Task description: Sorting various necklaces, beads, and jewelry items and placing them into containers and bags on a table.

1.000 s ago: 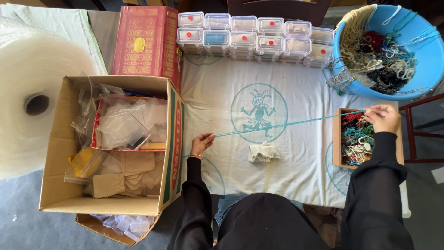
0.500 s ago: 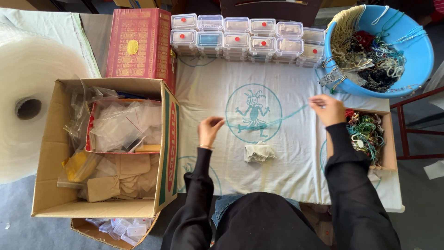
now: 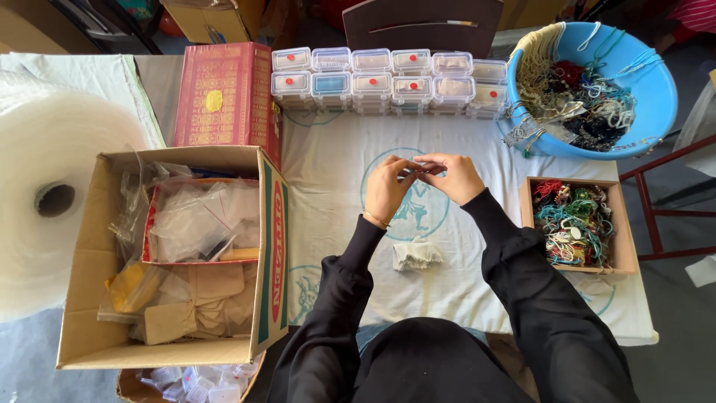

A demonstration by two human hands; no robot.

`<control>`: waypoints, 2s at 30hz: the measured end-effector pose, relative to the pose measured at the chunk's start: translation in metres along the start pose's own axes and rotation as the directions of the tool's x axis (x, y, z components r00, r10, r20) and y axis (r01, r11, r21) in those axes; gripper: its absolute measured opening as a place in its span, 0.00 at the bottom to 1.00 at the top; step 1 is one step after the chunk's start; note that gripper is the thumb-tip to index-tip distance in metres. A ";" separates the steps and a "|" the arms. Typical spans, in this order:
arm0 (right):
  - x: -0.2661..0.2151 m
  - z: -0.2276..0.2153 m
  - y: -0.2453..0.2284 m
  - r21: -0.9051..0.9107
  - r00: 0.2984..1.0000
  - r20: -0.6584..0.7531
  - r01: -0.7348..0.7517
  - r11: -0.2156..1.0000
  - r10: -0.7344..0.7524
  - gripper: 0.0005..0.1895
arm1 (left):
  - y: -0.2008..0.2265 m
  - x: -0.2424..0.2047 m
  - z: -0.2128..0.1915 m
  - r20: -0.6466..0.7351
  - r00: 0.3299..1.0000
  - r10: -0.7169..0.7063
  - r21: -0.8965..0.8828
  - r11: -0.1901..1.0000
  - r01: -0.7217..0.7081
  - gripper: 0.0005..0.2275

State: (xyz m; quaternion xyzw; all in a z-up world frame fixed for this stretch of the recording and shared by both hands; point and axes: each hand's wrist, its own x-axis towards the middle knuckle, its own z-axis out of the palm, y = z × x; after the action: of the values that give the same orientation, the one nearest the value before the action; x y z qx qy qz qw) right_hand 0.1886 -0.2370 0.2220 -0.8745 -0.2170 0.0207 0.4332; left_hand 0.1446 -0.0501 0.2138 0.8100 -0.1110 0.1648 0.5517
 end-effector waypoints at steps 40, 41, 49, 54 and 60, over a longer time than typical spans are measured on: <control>-0.022 0.055 0.023 -0.048 0.977 -0.210 -0.054 0.997 0.042 0.21 | -0.021 -0.012 0.035 -0.055 0.983 -0.174 0.392 0.902 0.182 0.07; -0.022 0.054 0.024 -0.047 0.977 -0.209 -0.053 0.997 0.042 0.21 | -0.021 -0.012 0.034 -0.055 0.983 -0.175 0.393 0.901 0.183 0.07; -0.021 0.033 0.001 -0.085 0.973 -0.232 -0.002 0.996 -0.018 0.21 | -0.006 -0.008 0.010 -0.116 0.989 -0.093 0.082 0.991 0.103 0.08; -0.017 0.022 0.002 -0.033 0.985 -0.171 -0.041 0.999 0.035 0.11 | -0.030 -0.009 0.010 -0.082 0.986 -0.145 -0.282 0.952 0.117 0.12; -0.010 0.010 0.005 0.054 0.992 -0.085 -0.085 0.995 0.090 0.09 | -0.112 -0.035 0.064 0.247 0.962 -0.119 -0.649 0.717 0.255 0.13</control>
State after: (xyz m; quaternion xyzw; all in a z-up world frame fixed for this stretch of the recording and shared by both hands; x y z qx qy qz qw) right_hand 0.1795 -0.2364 0.2107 -0.8721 -0.1588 0.0070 0.4627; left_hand 0.1628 -0.0688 0.0823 0.5737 -0.1316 -0.0204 0.8082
